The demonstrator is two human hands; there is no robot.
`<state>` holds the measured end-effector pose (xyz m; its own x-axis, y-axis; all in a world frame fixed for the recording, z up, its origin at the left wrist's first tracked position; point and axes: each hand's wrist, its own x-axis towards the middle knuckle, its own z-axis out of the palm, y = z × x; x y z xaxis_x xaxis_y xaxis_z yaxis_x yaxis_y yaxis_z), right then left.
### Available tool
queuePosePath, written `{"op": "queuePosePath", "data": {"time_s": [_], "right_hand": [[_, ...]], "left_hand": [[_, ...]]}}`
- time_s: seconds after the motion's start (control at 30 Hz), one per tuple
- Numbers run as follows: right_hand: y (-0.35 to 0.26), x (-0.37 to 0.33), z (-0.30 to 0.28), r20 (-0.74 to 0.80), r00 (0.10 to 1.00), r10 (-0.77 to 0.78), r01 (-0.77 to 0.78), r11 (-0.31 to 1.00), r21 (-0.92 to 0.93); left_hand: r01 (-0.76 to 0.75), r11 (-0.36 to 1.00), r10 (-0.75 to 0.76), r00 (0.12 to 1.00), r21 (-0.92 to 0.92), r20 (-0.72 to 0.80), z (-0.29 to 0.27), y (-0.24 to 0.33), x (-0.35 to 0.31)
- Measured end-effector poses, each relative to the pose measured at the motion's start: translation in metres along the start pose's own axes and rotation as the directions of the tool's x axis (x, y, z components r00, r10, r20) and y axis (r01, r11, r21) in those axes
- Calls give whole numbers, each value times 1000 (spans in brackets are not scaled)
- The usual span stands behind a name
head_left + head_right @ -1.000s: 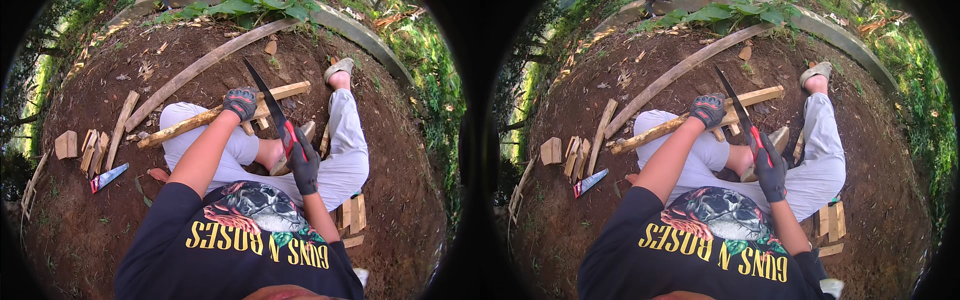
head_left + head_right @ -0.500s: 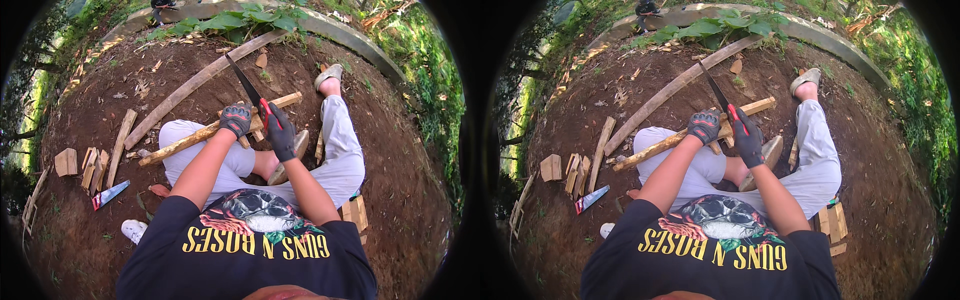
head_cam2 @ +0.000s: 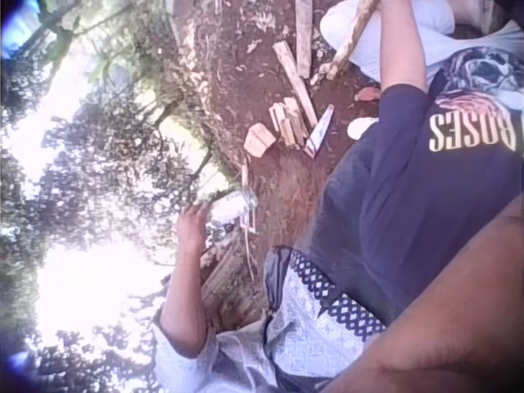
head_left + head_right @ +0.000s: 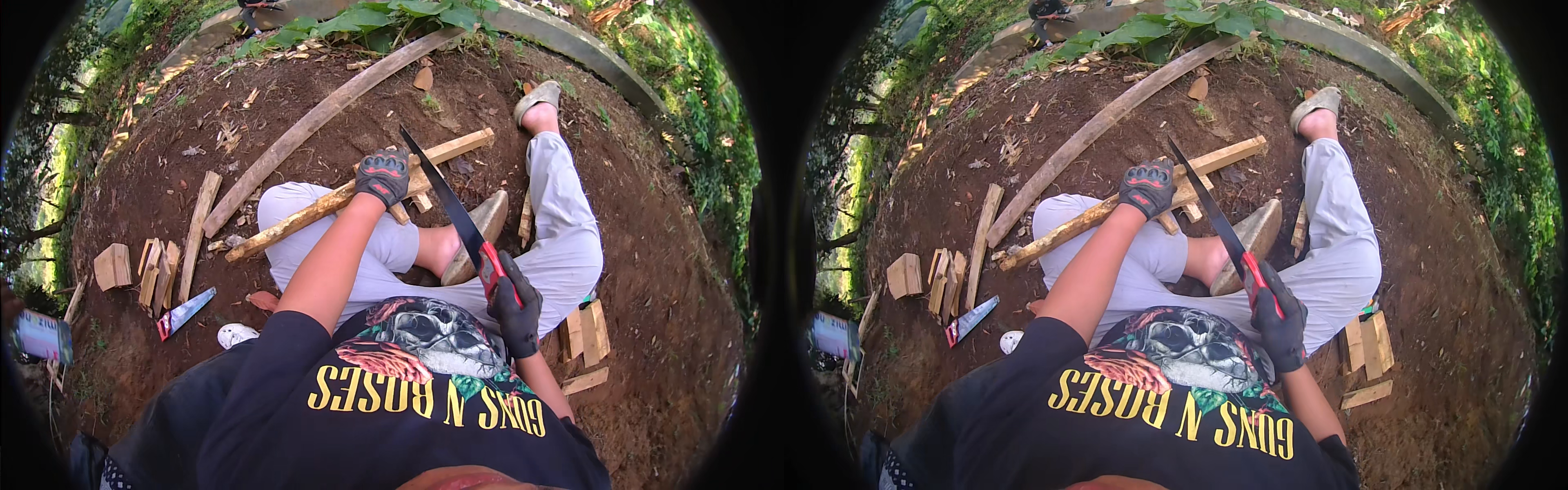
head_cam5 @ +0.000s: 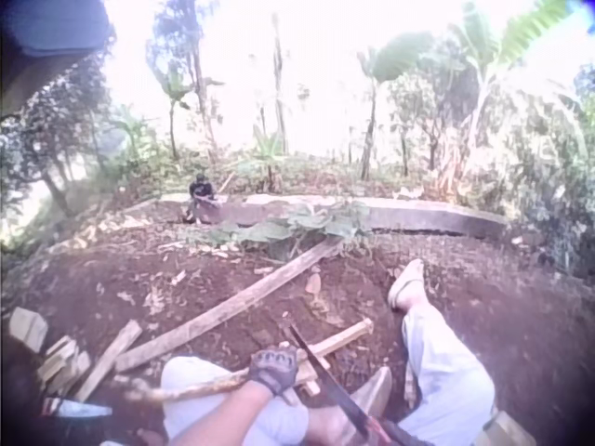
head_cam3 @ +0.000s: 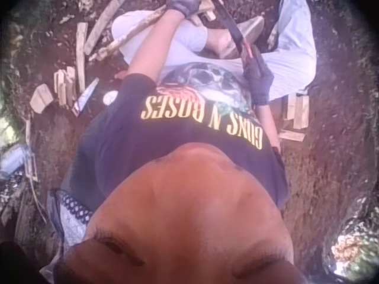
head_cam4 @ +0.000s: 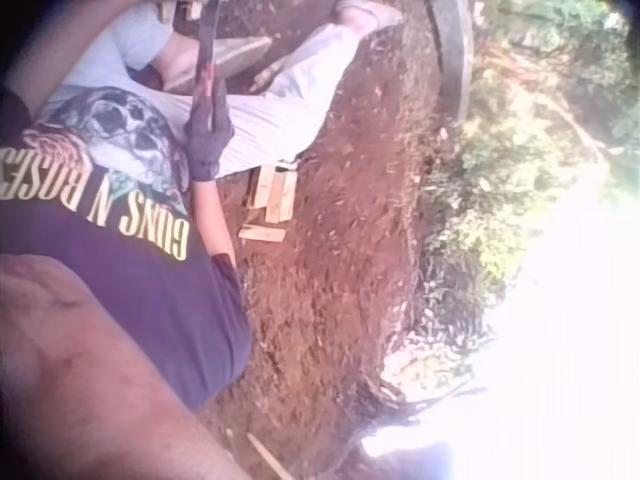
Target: The person sits on the ground and uses a hand saw to cut a piece of wood that is resting on a small wooden stand. They hold the wood steady with one hand while sawing with the other, creating smaller pieces of lumber.
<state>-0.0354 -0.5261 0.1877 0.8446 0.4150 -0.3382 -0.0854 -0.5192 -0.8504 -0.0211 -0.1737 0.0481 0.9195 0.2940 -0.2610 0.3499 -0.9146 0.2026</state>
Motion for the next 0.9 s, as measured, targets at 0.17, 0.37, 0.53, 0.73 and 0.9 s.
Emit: {"op": "queuePosePath", "data": {"time_s": [0.17,0.37,0.53,0.73,0.9], "right_hand": [[2,28,10,-9,986,-169,168,985,-44],[17,191,135,-117,919,-377,378,926,-17],[9,195,141,-51,955,-292,295,952,79],[13,55,45,-4,992,-126,126,991,-53],[-3,-10,-6,-1,999,-39,39,999,-22]], "left_hand": [[-11,1000,10,999,-12,-52,5,-4,1],[-11,999,14,997,32,-76,5,5,2],[36,999,-36,999,-35,16,-4,0,3],[49,997,-46,997,-54,57,-6,-2,3],[48,997,-44,997,-54,60,-4,-4,4]]}}
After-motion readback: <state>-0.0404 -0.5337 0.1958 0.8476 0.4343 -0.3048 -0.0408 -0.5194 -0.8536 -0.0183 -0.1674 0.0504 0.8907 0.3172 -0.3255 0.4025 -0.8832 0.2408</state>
